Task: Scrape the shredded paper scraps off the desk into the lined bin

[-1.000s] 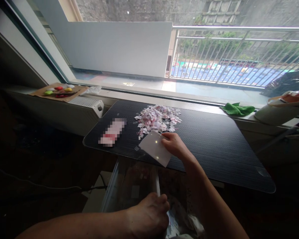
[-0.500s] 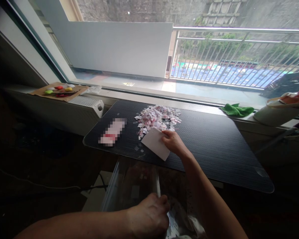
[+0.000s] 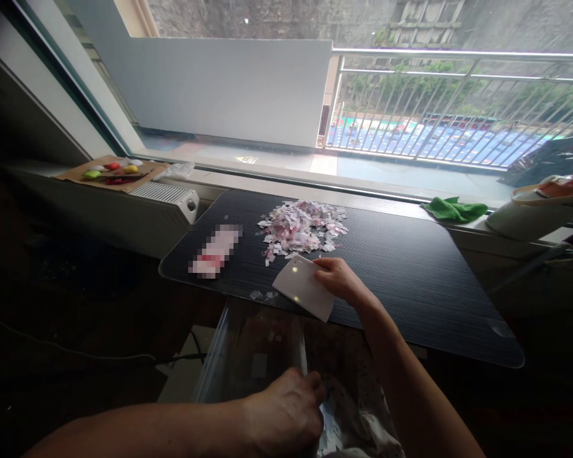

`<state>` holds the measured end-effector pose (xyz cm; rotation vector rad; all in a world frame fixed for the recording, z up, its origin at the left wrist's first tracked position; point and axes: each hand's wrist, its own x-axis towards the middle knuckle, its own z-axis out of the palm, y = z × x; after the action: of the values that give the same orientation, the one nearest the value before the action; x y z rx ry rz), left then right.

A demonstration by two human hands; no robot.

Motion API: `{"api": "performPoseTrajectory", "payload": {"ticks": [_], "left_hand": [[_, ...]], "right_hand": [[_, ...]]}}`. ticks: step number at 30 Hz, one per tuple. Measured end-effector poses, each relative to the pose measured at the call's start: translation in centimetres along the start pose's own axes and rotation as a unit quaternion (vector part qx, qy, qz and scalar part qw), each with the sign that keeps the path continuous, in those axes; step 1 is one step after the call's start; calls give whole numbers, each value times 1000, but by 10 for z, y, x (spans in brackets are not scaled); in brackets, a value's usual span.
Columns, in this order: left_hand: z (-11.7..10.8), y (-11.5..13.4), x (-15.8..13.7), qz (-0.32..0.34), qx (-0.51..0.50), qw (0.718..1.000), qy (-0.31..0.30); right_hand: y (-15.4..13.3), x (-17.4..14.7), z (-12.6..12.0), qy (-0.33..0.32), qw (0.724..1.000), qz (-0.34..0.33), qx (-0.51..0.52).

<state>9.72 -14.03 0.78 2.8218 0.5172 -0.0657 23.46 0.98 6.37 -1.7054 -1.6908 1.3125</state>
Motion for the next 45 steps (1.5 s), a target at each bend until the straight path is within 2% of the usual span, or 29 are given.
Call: {"api": "performPoseTrajectory", "payload": {"ticks": [6,10,14,18,21,23,26,30,31,34,36,39,41,45], "left_hand": [[4,0,0,4,17,1000,16],[8,1,-2,3,28,998,51],[5,1,-1,2,15,1000,24],[0,1,0,7,17,1000,1],[0,1,-1,4,25,999,28],[2,2,-2,-1,27,999,44],[4,2,-3,3,30,998,55],[9,1,-3,-1,42,997,68],[11,1,-3,-6,41,997,65],[18,0,-1,-11,32,997,64],[23,-1,2,-15,19,999,49],[29,-3,3,-19,6,1000,19],[31,-4,1,-18,8,999,35],[32,-3,-4,-24,23,997,73]], "right_hand": [[-9,-11,11,-68,997,-16,-17],[-7,-3,12,-40,999,-35,1],[-1,11,18,-13,999,-48,3],[-3,12,26,-47,997,-53,-3],[-8,5,27,-86,995,-54,-6],[-10,1,25,-81,995,-56,-9],[-12,-3,22,-39,998,-50,-26],[-11,-5,15,-84,995,-48,-33],[-11,-4,13,-68,996,-50,-24],[-11,4,7,59,997,-49,-14],[-12,12,6,114,991,-54,-36],[-14,23,8,146,983,-74,-84],[-14,26,9,158,977,-80,-118],[-12,20,4,124,975,-80,-167]]}}
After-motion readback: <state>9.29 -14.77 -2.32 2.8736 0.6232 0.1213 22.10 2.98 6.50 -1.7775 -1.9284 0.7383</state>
